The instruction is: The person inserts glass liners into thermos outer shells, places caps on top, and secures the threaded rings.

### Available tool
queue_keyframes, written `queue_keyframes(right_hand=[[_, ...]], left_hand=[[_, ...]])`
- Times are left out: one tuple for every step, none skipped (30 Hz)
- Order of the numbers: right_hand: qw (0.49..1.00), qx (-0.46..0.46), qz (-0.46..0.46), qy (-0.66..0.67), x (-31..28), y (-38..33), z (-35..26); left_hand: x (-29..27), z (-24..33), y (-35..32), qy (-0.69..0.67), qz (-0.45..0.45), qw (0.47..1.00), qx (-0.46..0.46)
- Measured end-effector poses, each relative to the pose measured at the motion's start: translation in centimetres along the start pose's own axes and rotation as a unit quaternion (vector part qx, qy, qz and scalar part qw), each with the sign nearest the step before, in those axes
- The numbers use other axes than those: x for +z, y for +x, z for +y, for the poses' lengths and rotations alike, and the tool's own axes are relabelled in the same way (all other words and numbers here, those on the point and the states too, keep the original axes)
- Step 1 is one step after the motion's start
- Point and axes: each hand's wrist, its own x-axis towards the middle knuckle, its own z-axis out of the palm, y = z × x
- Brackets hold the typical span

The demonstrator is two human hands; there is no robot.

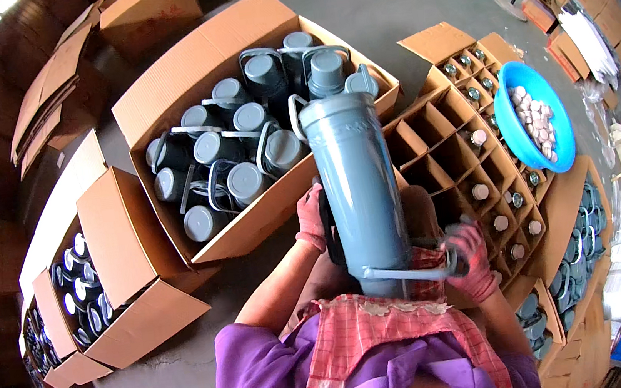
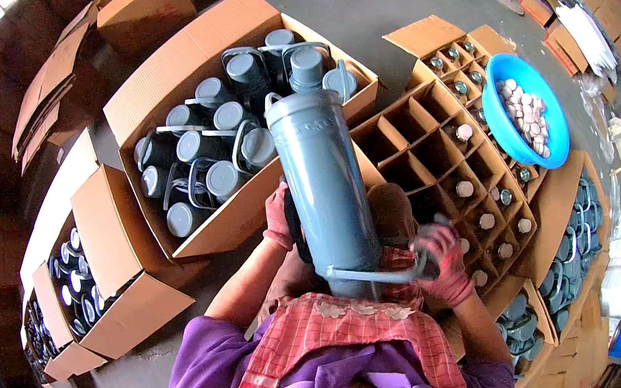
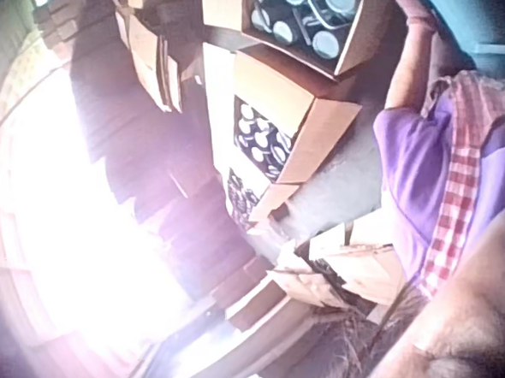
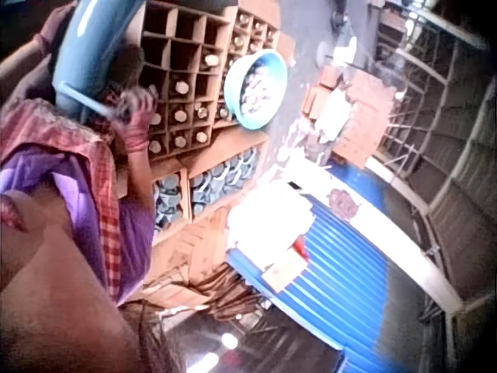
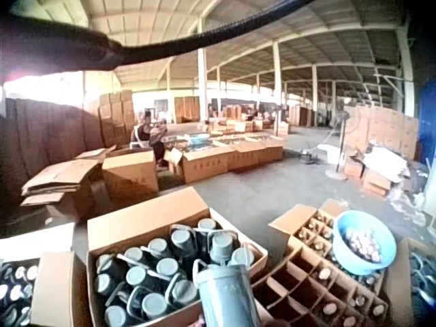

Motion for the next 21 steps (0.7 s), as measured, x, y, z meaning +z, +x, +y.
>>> queue_keyframes(right_hand=[[0.996,-0.034,-0.076,0.016,0.5,-1.4,0.6],[0.993,-0.043,-0.095,-0.061,4.0,-5.7,2.4],[0.991,-0.050,-0.090,-0.083,5.0,-6.2,3.1],[0.990,-0.055,-0.084,-0.102,5.2,-5.4,2.1],[0.995,-0.045,-0.056,-0.066,4.6,-4.6,1.5],[0.999,-0.031,-0.029,-0.026,3.8,-3.0,0.2],[0.998,0.017,0.064,-0.016,4.7,-2.0,0.9],[0.986,0.064,0.156,-0.006,6.5,-1.1,2.1],[0.970,0.097,0.220,0.031,6.7,1.1,2.3],[0.947,0.126,0.287,0.068,6.8,3.1,2.6],[0.945,0.142,0.270,0.119,4.3,7.9,1.8],[0.937,0.167,0.258,0.164,1.9,12.3,1.3],[0.908,0.176,0.242,0.293,-0.6,17.5,-1.8],[0.908,0.163,0.259,0.288,-1.7,21.1,-2.0],[0.923,0.153,0.217,0.277,-3.4,24.6,-2.5],[0.954,0.149,0.175,0.194,-4.7,28.2,-2.6],[0.975,0.145,0.135,0.104,-5.6,31.6,-2.4],[0.981,0.159,0.108,0.037,-5.9,34.5,-1.3],[0.984,0.159,0.077,-0.023,-5.6,37.6,-1.5],[0.984,0.139,0.089,-0.067,-5.8,39.6,-1.9],[0.982,0.120,0.096,-0.106,-5.4,41.3,-2.2]], left_hand=[[0.4,0.0,-0.3,0.169,0.009,0.984,0.051],[0.9,0.4,-0.4,0.325,0.015,0.940,0.104],[1.3,0.9,-0.1,0.469,0.031,0.867,0.162],[2.1,0.5,-0.5,0.238,0.085,0.960,0.118],[2.2,1.0,0.1,0.150,0.089,0.981,0.091],[2.1,1.9,0.8,0.064,0.091,0.992,0.058],[2.4,3.0,1.6,-0.022,0.089,0.995,0.026],[3.2,4.2,3.1,-0.155,0.084,0.984,-0.001],[2.7,5.1,4.7,-0.010,0.068,0.994,0.085],[4.7,8.1,5.2,-0.097,0.110,0.989,-0.004],[3.0,7.9,8.2,-0.140,0.079,0.987,0.029],[4.0,9.6,9.6,-0.143,0.068,0.983,0.089],[3.9,10.8,10.7,-0.108,0.059,0.987,0.103],[4.4,11.4,12.2,-0.092,0.053,0.988,0.109],[4.6,12.0,13.4,-0.072,0.051,0.989,0.120],[3.2,11.4,15.4,-0.106,0.064,0.991,0.054],[2.0,10.5,17.3,-0.140,0.072,0.987,-0.015],[2.7,10.4,17.2,-0.093,0.061,0.991,-0.076],[0.5,9.4,19.0,-0.144,0.034,0.976,-0.160],[1.0,9.4,19.3,-0.087,0.017,0.979,-0.181],[2.0,9.6,18.3,-0.037,0.031,0.986,-0.158]])
